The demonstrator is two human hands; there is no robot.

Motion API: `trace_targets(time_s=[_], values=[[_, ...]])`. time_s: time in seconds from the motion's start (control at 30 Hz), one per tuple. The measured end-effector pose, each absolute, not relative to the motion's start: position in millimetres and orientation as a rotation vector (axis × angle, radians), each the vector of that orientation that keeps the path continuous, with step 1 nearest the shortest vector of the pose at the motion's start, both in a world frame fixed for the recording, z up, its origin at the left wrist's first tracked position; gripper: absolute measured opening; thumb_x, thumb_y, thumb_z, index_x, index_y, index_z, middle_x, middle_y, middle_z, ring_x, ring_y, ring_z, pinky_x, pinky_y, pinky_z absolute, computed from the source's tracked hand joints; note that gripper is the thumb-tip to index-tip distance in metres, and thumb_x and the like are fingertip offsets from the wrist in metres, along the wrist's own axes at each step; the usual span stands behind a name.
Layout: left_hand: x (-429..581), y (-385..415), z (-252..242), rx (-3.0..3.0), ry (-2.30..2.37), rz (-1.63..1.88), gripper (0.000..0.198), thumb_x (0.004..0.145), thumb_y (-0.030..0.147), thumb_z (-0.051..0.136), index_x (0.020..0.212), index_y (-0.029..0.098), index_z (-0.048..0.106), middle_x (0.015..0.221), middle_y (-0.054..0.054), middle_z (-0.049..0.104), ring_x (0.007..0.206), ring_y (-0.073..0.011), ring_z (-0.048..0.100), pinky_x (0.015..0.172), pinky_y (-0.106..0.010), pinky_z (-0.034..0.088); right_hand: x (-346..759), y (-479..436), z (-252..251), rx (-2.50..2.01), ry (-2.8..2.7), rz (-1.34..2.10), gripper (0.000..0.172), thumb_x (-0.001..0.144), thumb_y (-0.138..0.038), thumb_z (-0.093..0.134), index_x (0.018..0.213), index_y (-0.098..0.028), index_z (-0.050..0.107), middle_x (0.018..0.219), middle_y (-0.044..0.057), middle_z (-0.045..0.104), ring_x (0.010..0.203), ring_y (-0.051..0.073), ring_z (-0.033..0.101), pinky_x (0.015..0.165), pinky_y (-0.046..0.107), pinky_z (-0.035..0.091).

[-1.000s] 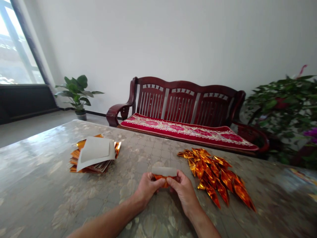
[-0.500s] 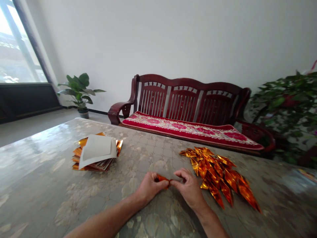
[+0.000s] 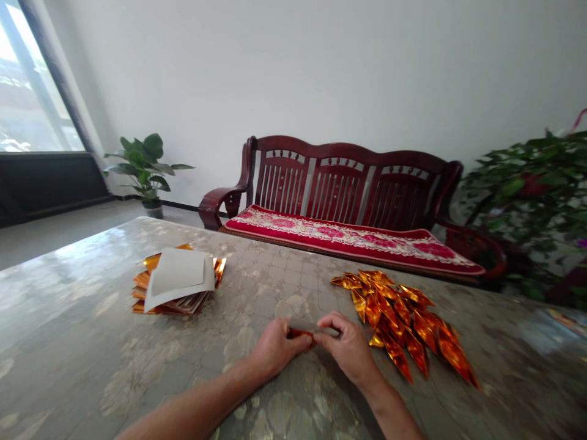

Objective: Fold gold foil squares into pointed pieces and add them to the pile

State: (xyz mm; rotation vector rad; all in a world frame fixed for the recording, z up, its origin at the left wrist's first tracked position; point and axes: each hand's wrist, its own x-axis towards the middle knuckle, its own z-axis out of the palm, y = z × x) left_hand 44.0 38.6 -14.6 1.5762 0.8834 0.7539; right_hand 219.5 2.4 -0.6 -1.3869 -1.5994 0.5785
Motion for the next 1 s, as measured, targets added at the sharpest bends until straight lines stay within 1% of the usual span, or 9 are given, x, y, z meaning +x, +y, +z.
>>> trace_targets(time_s=[0.13,0.23,0.33,0.4,0.47,0.57,0.7,0.9,1.0], values=[[42,38,-8,1.488,0.927,0.628,0.028,0.074,0.037,0.061,0.075,0.012,0.072,0.050,0.004,0.055,0.041,-0.0072,0.040,0.043,-0.020,0.029,219,0,0,-1.338,-1.699,0.440,0.008,0.076,-0.018,0.069,0.080,-0.024,0.073,0.077,0.000,0.061,0.082,0.020,0.058,0.074,0.029,0.043],[41,38,-6,1.425,0.904,0.605,0.034,0.074,0.041,0.061,0.080,0.010,0.074,0.051,0.002,0.059,0.037,-0.0062,0.040,0.041,-0.019,0.030,217,-2,4,-1.317,-1.762,0.342,0.013,0.081,-0.016,0.068,0.083,-0.027,0.075,0.077,0.000,0.061,0.083,0.019,0.056,0.074,0.029,0.044],[41,38,-5,1.370,0.850,0.610,0.034,0.073,0.042,0.062,0.079,0.010,0.074,0.052,0.001,0.062,0.036,-0.0060,0.043,0.040,-0.018,0.032,215,-4,7,-1.313,-1.820,0.253,0.019,0.081,-0.011,0.068,0.084,-0.028,0.075,0.075,0.000,0.061,0.082,0.019,0.055,0.073,0.029,0.044],[41,38,-5,1.335,0.817,0.612,0.035,0.073,0.043,0.062,0.076,0.010,0.072,0.052,0.000,0.062,0.036,-0.0061,0.044,0.039,-0.018,0.032,214,-5,8,-1.297,-1.865,0.182,0.021,0.083,-0.010,0.067,0.090,-0.029,0.075,0.076,0.000,0.060,0.081,0.019,0.054,0.072,0.029,0.044],[42,37,-7,1.296,0.791,0.611,0.036,0.074,0.046,0.063,0.074,0.011,0.070,0.052,-0.001,0.063,0.036,-0.0066,0.046,0.038,-0.017,0.033,215,-6,8,-1.261,-1.922,0.087,0.025,0.086,-0.011,0.065,0.098,-0.030,0.075,0.076,0.000,0.059,0.080,0.019,0.053,0.070,0.029,0.043],[42,38,-8,1.237,0.758,0.605,0.040,0.075,0.050,0.062,0.075,0.011,0.069,0.055,-0.003,0.065,0.039,-0.0078,0.050,0.039,-0.017,0.036,215,-6,6,-1.196,-1.992,-0.062,0.032,0.090,-0.011,0.060,0.109,-0.033,0.073,0.076,0.001,0.057,0.078,0.019,0.051,0.068,0.030,0.040],[42,38,-5,1.175,0.703,0.600,0.039,0.077,0.049,0.064,0.077,0.010,0.068,0.059,-0.004,0.065,0.046,-0.0090,0.056,0.042,-0.017,0.040,216,-6,6,-1.145,-2.037,-0.170,0.040,0.093,-0.008,0.053,0.119,-0.035,0.069,0.077,0.001,0.053,0.076,0.018,0.047,0.067,0.030,0.038],[42,35,0,1.113,0.636,0.639,0.038,0.077,0.048,0.067,0.079,0.010,0.067,0.073,-0.004,0.064,0.053,-0.0090,0.060,0.045,-0.016,0.043,215,-9,7,-1.103,-2.094,-0.229,0.044,0.096,-0.008,0.047,0.127,-0.034,0.063,0.080,0.002,0.051,0.078,0.018,0.045,0.067,0.030,0.036],[42,35,-3,1.106,0.621,0.640,0.033,0.078,0.043,0.066,0.080,0.010,0.066,0.073,-0.004,0.063,0.055,-0.0097,0.061,0.046,-0.016,0.043,214,-10,7,-1.102,-2.112,-0.228,0.043,0.097,-0.009,0.046,0.129,-0.033,0.062,0.080,0.002,0.051,0.078,0.018,0.044,0.068,0.031,0.035]])
